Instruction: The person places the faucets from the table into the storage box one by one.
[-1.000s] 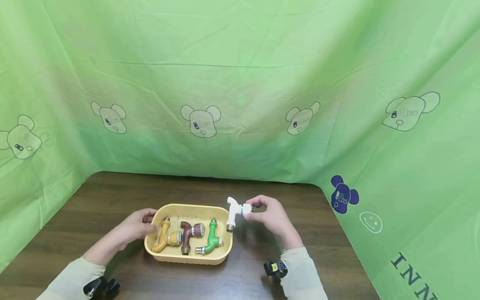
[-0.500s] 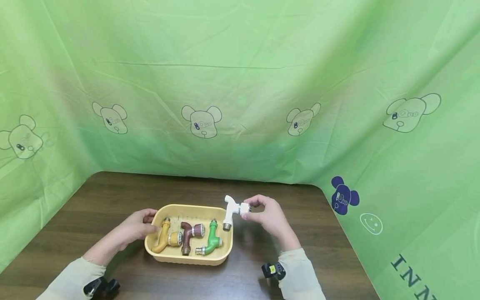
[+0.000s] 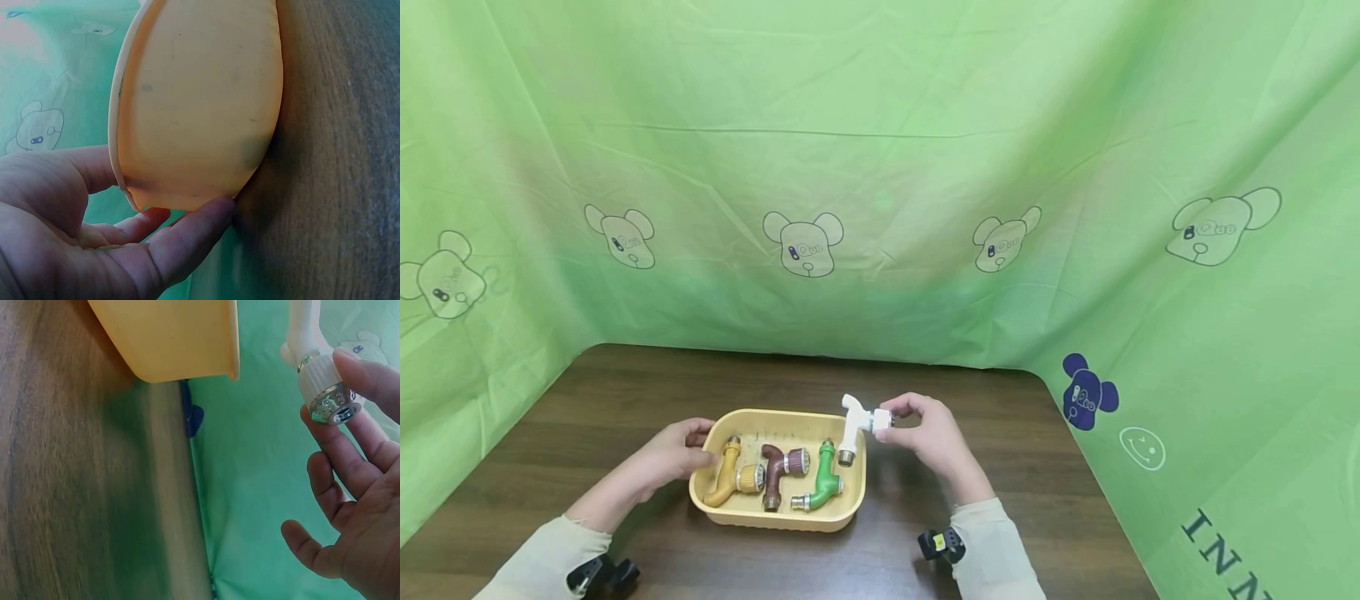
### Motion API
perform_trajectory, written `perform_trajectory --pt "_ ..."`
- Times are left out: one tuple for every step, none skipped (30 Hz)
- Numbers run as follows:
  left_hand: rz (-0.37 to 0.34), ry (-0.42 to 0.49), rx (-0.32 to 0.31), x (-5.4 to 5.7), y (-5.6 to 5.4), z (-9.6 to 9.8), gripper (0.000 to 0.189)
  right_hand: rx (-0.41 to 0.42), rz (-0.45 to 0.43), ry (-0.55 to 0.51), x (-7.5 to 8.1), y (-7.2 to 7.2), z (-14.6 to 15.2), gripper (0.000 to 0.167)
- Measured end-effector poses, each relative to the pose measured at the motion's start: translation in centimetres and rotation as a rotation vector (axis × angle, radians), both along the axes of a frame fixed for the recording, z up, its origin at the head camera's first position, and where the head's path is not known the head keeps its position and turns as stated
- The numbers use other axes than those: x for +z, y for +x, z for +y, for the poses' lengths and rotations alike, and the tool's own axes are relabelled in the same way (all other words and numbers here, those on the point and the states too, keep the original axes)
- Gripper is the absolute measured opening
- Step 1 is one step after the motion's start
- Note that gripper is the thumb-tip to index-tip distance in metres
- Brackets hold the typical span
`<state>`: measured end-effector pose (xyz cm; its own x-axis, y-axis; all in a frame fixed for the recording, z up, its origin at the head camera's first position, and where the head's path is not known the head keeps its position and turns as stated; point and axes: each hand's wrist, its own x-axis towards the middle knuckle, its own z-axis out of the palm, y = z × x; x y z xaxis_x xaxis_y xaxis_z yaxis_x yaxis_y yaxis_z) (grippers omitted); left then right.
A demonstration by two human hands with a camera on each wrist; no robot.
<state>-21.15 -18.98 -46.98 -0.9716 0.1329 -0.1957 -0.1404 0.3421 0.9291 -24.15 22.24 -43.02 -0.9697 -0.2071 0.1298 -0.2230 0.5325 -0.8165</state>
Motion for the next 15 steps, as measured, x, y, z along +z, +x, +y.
perform_trajectory --pt "0.000 0.001 -0.001 0.0 0.0 0.0 0.062 0.001 0.001 0.001 0.0 0.0 -0.1 0.037" --pt "0.001 0.002 -0.002 0.0 0.0 0.0 0.063 0.001 0.002 -0.003 0.0 0.0 -0.2 0.037" --pt "0.001 0.003 -0.003 0.0 0.0 0.0 0.063 0.005 0.004 -0.002 0.0 0.1 -0.3 0.037" --pt "0.002 0.002 -0.004 0.0 0.0 0.0 0.063 0.008 0.008 0.001 0.0 0.1 -0.3 0.038" --pt "0.002 0.001 -0.004 0.0 0.0 0.0 0.063 0.013 0.011 0.005 0.0 0.1 -0.4 0.038" --pt "0.002 0.000 -0.005 0.0 0.0 0.0 0.063 0.014 0.012 0.003 0.0 0.1 -0.5 0.038" --pt "0.002 -0.001 -0.005 0.0 0.0 0.0 0.062 0.019 0.015 0.003 0.0 0.2 -0.6 0.038" --pt "0.001 -0.001 -0.005 0.0 0.0 0.0 0.062 0.022 0.019 0.003 -0.1 0.2 -0.7 0.038" --pt "0.001 -0.002 -0.005 0.0 0.0 0.0 0.062 0.025 0.023 0.007 -0.1 0.2 -0.7 0.038" --pt "0.001 -0.002 -0.005 0.1 0.1 0.0 0.062 0.026 0.024 0.008 -0.2 0.2 -0.8 0.038" --pt "0.002 -0.001 -0.004 0.1 0.1 0.0 0.062 0.026 0.025 0.006 -0.2 0.2 -0.8 0.038" --pt "0.001 0.000 -0.002 0.1 0.1 0.0 0.062 0.026 0.024 0.002 -0.2 0.2 -0.9 0.038" --pt "0.002 0.001 -0.001 0.1 0.1 0.0 0.062 0.027 0.024 0.000 -0.2 0.2 -1.0 0.038" --pt "0.003 0.001 -0.001 0.1 0.1 0.0 0.063 0.028 0.022 -0.003 -0.3 0.3 -1.1 0.038" --pt "0.003 0.002 0.000 0.2 0.1 0.0 0.063 0.028 0.017 -0.008 -0.3 0.3 -1.2 0.037"
